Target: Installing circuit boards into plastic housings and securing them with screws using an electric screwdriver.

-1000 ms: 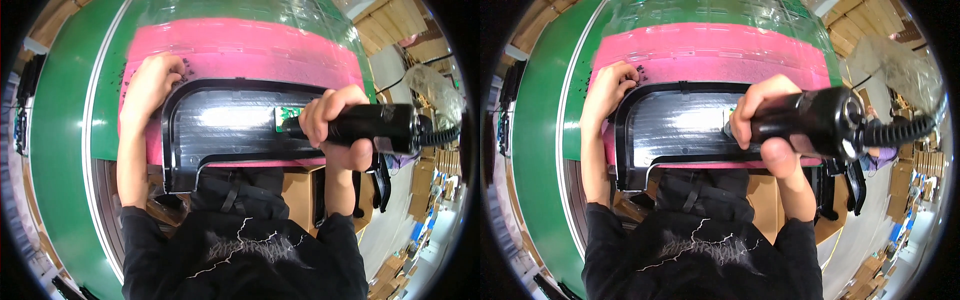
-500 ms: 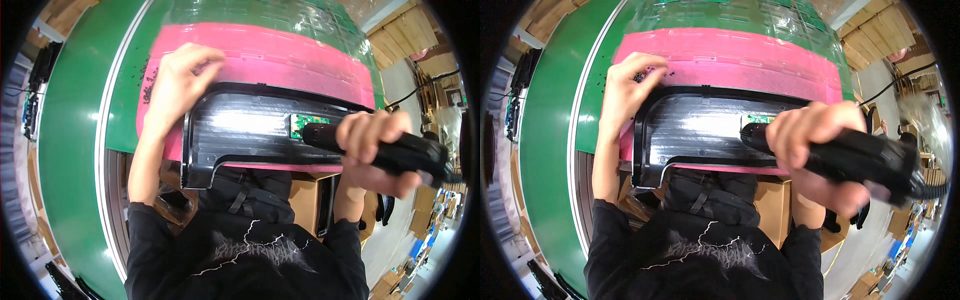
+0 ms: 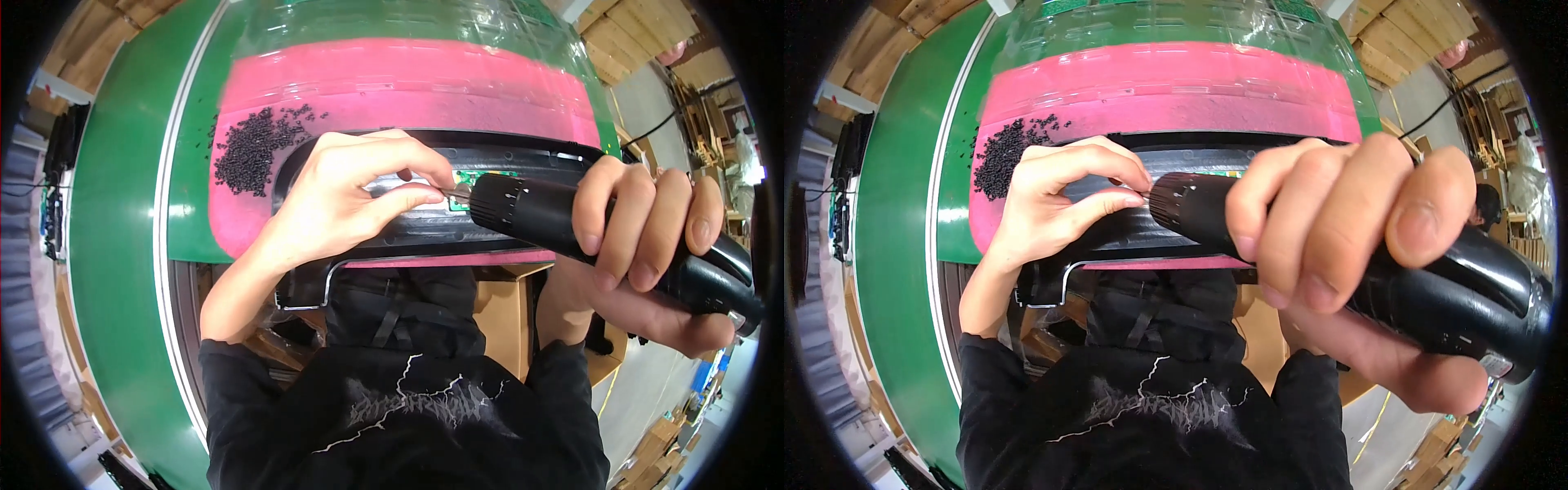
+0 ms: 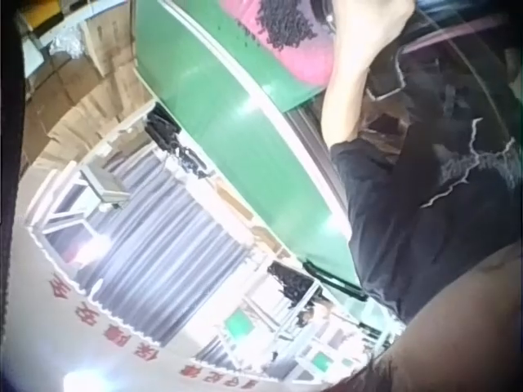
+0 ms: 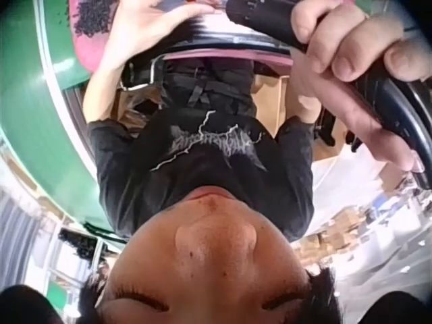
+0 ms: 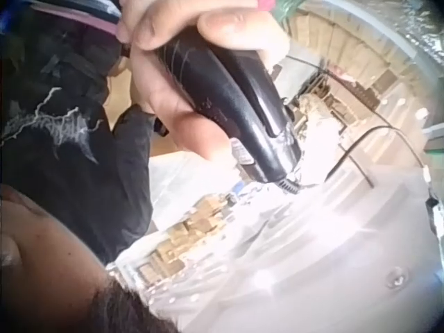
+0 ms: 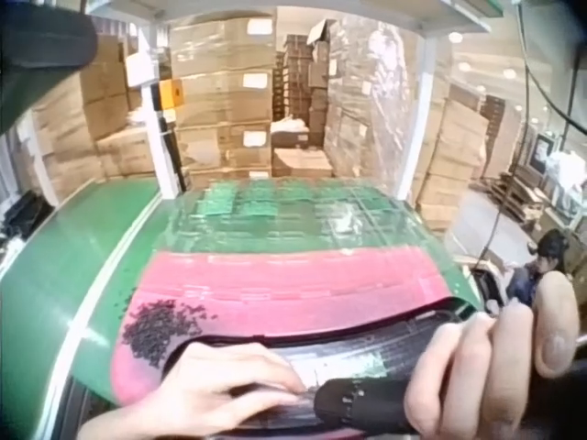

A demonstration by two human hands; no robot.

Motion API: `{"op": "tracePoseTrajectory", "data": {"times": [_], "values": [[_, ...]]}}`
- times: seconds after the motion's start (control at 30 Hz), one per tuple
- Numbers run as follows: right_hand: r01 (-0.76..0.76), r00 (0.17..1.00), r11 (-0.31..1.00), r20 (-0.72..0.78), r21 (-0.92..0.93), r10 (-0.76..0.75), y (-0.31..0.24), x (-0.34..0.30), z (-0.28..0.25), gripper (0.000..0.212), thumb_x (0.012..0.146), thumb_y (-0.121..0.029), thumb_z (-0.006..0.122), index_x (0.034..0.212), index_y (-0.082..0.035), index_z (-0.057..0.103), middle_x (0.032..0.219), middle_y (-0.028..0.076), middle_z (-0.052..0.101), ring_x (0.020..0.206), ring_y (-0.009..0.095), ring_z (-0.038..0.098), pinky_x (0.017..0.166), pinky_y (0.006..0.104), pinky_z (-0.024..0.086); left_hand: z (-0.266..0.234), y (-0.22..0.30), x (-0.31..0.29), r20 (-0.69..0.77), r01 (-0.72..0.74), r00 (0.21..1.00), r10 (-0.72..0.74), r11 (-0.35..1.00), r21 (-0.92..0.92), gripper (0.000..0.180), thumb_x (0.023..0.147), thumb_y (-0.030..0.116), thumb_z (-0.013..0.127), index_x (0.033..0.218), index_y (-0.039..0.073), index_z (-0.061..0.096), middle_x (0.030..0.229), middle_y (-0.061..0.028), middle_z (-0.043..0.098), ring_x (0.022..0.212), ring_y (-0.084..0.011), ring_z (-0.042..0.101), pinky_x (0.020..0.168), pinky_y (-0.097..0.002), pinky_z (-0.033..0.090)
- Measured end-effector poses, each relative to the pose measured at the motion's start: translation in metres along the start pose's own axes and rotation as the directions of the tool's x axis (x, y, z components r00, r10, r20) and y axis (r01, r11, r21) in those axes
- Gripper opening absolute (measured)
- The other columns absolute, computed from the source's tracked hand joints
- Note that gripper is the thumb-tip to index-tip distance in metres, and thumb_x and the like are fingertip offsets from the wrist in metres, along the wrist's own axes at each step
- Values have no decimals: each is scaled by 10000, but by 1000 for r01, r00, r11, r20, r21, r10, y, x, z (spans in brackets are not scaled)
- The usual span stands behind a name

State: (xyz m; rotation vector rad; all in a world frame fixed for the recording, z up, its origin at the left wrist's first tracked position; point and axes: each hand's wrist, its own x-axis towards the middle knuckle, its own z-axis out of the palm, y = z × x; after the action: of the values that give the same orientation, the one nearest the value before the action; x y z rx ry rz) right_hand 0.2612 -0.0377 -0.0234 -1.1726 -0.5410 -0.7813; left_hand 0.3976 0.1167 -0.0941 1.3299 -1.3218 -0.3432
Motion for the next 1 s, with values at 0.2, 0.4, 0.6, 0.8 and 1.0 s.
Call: {"op": "tracePoseTrajectory", "data": {"times": [0.2,0.4,0.6,0.8,1.0], "values": [[-88,985,996,147,-25,91,-9,1,-23,606,710,-577,687,997,-77,500,686,-15,519,495,94,492,535,268,409,-15,8,-5,4,24,1000,-27,942,334,402,784,201,699,1104,0,561,1060,-135,625,1023,-238,590,862,-354,453],[-310,944,907,-204,-286,258,-8,-29,-66,654,761,-649,562,967,-32,492,640,9,481,470,118,440,502,282,354,-38,-25,-62,-453,65,892,10,987,150,719,781,623,548,1174,49,363,1148,-154,465,1095,-241,419,975,-379,252],[-290,943,941,-220,-173,250,-1,-37,-85,507,823,-476,563,963,7,493,607,100,500,448,154,422,448,288,370,-40,-37,-111,-622,127,779,-86,992,22,279,877,299,512,999,111,345,1077,-134,408,959,-171,358,878,-306,282],[-396,894,876,-331,-274,301,1,-38,-87,576,788,-604,520,913,-43,496,588,17,449,442,119,397,475,284,331,-29,-38,-138,-644,391,649,-406,904,-175,274,889,22,530,1053,110,330,835,-15,484,653,-43,378,556,-164,291],[-412,909,840,-226,-353,351,15,-34,-88,605,793,-631,517,902,-37,488,574,2,440,411,101,385,450,263,327,-25,-32,-140,-570,488,696,-436,870,-70,185,857,15,586,946,79,437,710,65,391,595,-2,294,522,-163,205]]}}
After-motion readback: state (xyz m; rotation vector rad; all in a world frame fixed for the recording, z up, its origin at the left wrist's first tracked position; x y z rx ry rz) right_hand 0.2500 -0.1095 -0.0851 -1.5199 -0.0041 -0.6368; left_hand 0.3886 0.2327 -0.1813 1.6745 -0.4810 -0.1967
